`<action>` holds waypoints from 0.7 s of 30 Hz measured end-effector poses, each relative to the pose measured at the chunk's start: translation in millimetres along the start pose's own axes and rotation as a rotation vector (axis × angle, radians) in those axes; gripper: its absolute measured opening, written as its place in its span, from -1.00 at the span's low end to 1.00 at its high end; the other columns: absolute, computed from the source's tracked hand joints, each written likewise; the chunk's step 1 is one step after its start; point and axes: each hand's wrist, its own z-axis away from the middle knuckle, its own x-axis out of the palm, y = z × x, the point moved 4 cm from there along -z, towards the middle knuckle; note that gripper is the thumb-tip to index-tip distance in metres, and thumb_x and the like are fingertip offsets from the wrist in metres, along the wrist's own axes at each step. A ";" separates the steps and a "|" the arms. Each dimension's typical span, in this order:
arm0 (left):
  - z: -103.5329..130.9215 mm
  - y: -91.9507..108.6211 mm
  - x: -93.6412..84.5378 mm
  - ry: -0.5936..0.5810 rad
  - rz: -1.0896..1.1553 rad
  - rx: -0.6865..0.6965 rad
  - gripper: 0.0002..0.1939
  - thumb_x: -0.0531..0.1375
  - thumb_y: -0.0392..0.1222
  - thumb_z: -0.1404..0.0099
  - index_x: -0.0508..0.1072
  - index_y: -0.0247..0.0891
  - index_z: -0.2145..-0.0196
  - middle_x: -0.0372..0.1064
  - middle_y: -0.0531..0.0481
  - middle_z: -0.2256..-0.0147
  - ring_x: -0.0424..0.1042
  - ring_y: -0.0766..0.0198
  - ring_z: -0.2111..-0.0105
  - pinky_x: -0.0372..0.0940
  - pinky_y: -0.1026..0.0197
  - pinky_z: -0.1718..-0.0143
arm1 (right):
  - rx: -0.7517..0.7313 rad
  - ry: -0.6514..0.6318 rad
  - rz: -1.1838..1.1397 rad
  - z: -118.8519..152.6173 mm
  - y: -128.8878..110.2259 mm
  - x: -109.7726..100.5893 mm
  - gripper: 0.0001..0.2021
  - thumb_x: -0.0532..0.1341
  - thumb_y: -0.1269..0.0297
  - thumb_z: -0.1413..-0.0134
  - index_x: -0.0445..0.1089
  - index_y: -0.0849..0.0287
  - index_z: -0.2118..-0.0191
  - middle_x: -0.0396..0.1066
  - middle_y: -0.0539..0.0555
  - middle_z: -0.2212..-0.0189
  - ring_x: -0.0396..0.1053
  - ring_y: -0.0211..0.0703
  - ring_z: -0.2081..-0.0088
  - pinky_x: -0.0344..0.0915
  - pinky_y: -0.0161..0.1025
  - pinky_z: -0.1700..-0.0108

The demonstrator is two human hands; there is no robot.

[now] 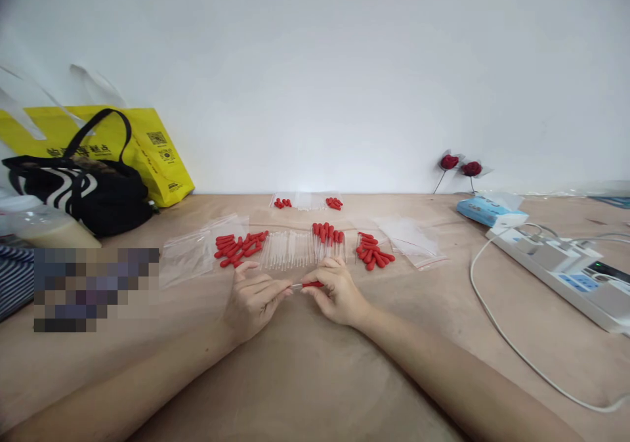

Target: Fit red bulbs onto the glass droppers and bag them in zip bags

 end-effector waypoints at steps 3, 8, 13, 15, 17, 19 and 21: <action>-2.6 -1.9 -0.8 0.018 0.021 -0.031 -0.86 0.08 -0.27 -0.23 0.41 -0.22 0.43 0.44 0.16 0.58 0.34 0.41 0.62 -0.03 0.06 0.11 | 0.159 0.030 -0.181 -2.6 7.3 -0.9 -0.85 0.18 0.23 0.02 0.36 0.16 0.30 0.40 0.05 0.47 0.30 -0.20 0.39 0.21 -0.17 0.28; -5.3 -5.4 1.5 -0.025 0.062 -0.171 -0.77 0.02 -0.22 -0.27 0.44 -0.22 0.45 0.39 0.14 0.65 0.32 0.39 0.64 -0.02 0.05 0.12 | 0.494 0.099 -0.665 -3.5 11.9 14.5 -0.65 0.26 0.09 0.17 0.28 0.16 0.25 0.39 0.00 0.49 0.33 -0.26 0.47 0.26 -0.28 0.39; -3.6 -6.2 3.3 -0.086 0.187 -0.233 -0.77 -0.01 -0.24 -0.27 0.43 -0.22 0.41 0.45 0.12 0.55 0.37 0.36 0.53 -0.07 0.03 0.06 | 0.556 0.161 -0.731 -16.0 11.8 16.1 -0.70 0.22 0.06 0.14 0.28 0.18 0.36 0.38 0.00 0.53 0.34 -0.24 0.43 0.27 -0.27 0.33; -2.7 -8.4 4.4 -0.109 0.214 -0.258 -0.78 -0.02 -0.24 -0.27 0.42 -0.21 0.33 0.47 0.10 0.47 0.39 0.33 0.44 -0.09 0.01 0.05 | 0.619 0.166 -0.564 -25.2 26.0 -0.2 -0.70 0.20 0.07 0.13 0.29 0.21 0.33 0.38 0.00 0.52 0.34 -0.23 0.42 0.26 -0.30 0.37; -2.2 -10.7 5.7 -0.127 0.212 -0.284 -0.78 -0.02 -0.23 -0.27 0.42 -0.20 0.30 0.47 0.08 0.45 0.39 0.31 0.42 -0.08 -0.01 0.05 | 0.770 0.096 -0.299 -32.7 49.3 -21.7 -0.72 0.18 0.15 0.09 0.31 0.23 0.27 0.40 0.02 0.48 0.34 -0.26 0.44 0.24 -0.34 0.42; -2.2 -11.9 7.2 -0.140 0.201 -0.295 -0.77 -0.03 -0.22 -0.27 0.43 -0.20 0.33 0.46 0.08 0.49 0.37 0.30 0.43 -0.07 -0.02 0.07 | 0.966 0.018 0.016 -35.7 76.2 -44.4 -0.60 0.20 0.21 0.12 0.24 0.23 0.10 0.43 0.02 0.41 0.35 -0.28 0.46 0.23 -0.37 0.46; -2.5 -11.9 8.4 -0.151 0.193 -0.294 -0.76 -0.03 -0.22 -0.28 0.43 -0.21 0.36 0.44 0.09 0.53 0.36 0.30 0.45 -0.07 -0.02 0.07 | 1.036 0.011 0.122 -38.9 97.2 -58.8 -0.44 0.25 0.23 0.20 0.17 0.34 0.02 0.44 0.10 0.42 0.36 -0.22 0.43 0.22 -0.36 0.48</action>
